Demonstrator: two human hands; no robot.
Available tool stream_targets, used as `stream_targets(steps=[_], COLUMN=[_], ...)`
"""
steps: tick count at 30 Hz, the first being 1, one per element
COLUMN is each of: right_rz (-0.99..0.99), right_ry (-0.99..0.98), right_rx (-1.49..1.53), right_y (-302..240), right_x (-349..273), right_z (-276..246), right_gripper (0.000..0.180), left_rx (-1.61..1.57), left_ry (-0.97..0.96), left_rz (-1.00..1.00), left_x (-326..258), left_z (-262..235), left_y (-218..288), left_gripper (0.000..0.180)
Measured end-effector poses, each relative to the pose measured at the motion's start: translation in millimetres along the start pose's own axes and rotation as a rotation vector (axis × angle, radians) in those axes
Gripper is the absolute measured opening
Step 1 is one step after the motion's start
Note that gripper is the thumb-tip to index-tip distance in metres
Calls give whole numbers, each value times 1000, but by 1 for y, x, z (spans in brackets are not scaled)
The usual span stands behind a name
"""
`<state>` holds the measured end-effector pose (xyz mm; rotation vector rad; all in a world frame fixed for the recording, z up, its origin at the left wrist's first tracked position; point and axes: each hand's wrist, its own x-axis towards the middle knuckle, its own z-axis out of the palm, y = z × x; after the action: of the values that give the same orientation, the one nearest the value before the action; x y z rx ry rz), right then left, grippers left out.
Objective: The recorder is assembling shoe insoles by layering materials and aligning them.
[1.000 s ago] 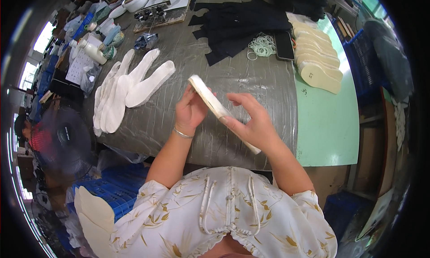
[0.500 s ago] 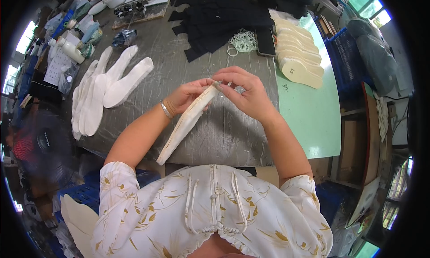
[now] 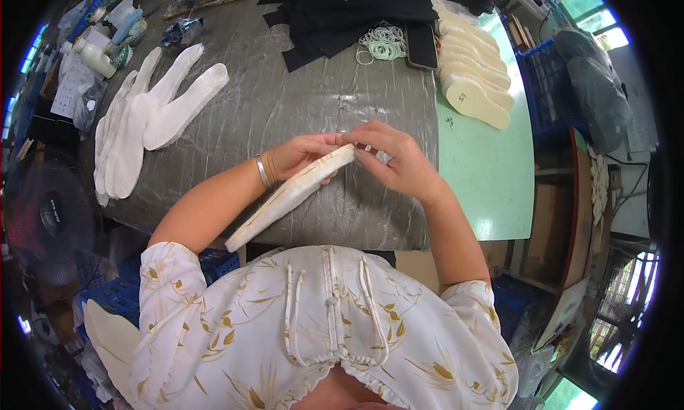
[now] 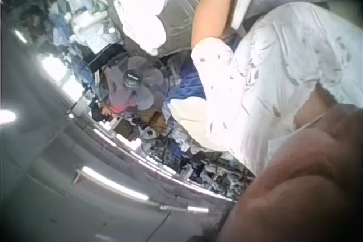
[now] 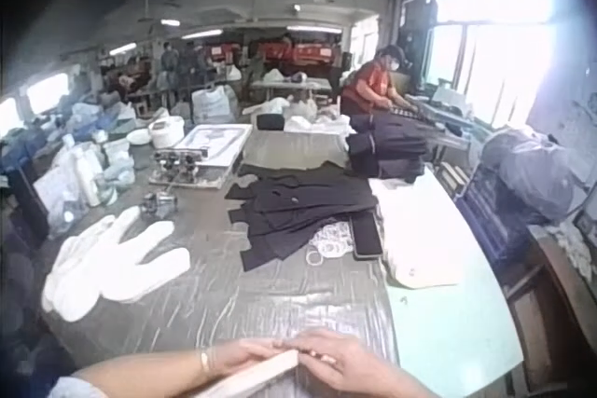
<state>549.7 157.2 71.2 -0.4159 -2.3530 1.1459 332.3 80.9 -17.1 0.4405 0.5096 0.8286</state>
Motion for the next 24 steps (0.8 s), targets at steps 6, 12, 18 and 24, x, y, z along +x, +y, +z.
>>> stream_targets(steps=[6,12,18,24], right_rz=[173,213,77,13], right_ry=[105,212,393,485], right_rx=[72,115,-162,-336], right_y=[20,28,29,23], right_x=[-29,-52,-65,-71], right_z=[20,39,61,74], right_gripper=[23,25,28,26], left_rx=[549,1022,1524,1615], left_ry=[264,324,759,832], left_rz=[-22,64,437,553], left_x=[-3,-52,-53,-49], left_z=[-6,47,70,78], left_y=[19,12,-39,-53], left_gripper=[46,43,48,46])
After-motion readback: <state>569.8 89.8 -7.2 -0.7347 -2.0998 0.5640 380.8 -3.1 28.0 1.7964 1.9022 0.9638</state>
